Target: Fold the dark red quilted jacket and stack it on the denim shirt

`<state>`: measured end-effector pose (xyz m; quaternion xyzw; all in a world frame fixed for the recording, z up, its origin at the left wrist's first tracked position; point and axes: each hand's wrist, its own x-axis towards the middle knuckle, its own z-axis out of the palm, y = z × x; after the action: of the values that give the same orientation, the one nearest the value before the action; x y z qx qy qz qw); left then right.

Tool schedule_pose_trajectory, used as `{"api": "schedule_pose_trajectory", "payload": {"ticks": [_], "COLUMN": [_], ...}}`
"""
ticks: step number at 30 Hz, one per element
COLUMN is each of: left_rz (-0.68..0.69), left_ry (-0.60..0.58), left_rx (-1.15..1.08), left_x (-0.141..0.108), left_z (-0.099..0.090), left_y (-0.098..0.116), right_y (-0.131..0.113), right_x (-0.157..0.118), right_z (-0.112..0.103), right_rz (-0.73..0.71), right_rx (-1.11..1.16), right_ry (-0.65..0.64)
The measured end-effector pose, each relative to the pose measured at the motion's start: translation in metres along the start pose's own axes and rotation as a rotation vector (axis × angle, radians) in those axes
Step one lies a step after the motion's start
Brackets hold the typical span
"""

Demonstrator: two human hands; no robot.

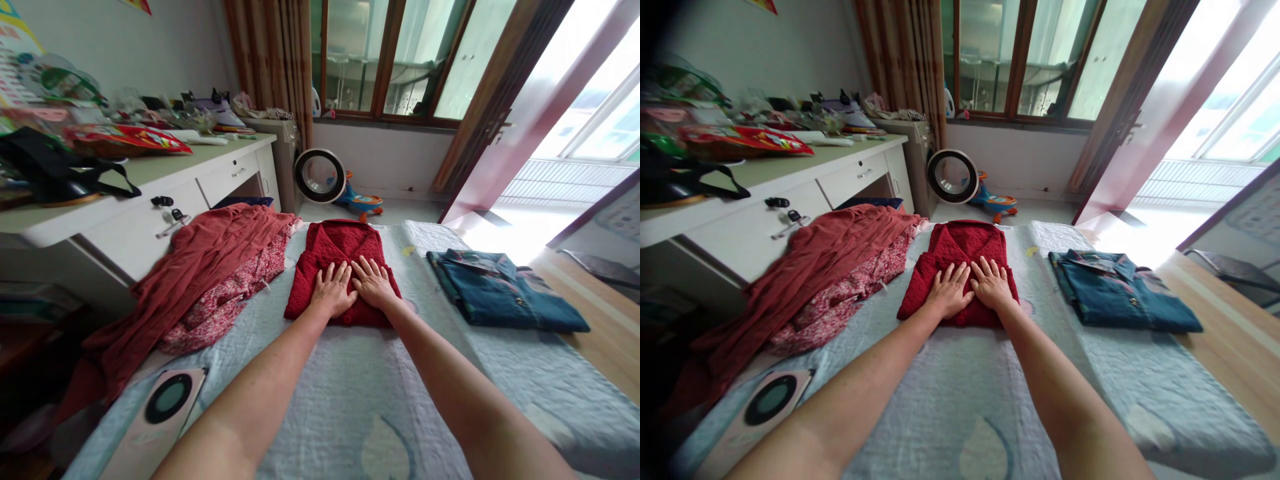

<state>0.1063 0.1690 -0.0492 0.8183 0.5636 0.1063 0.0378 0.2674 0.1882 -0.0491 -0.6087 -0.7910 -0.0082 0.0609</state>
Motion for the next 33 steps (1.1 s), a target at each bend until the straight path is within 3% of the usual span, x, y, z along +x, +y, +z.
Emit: {"api": "schedule_pose_trajectory", "payload": {"ticks": [8, 16, 19, 24, 28, 33], "left_rz": [0.021, 0.156, 0.202, 0.155, 0.126, 0.227], "left_ry": [0.016, -0.017, -0.108, -0.2, -0.124, 0.048], "left_rx": [-0.015, -0.051, -0.057, 0.029, 0.037, -0.007], "left_x": [-0.002, -0.024, -0.045, -0.078, -0.093, -0.101], "left_z": [-0.005, -0.028, -0.042, -0.061, -0.062, -0.05], "left_y": [0.0, -0.003, -0.017, -0.062, -0.09, -0.099], "right_y": [-0.003, -0.004, 0.004, 0.027, 0.042, 0.052], "right_x": [-0.008, -0.071, -0.089, -0.105, -0.112, -0.116], "right_z": [-0.023, -0.04, -0.039, -0.04, -0.035, -0.027], "right_rz": [0.013, -0.217, -0.244, -0.249, -0.23, -0.17], "right_rx": [0.096, 0.149, 0.131, 0.12, 0.119, 0.15], "right_ry": [-0.022, -0.038, -0.068, -0.049, 0.012, 0.116]}}
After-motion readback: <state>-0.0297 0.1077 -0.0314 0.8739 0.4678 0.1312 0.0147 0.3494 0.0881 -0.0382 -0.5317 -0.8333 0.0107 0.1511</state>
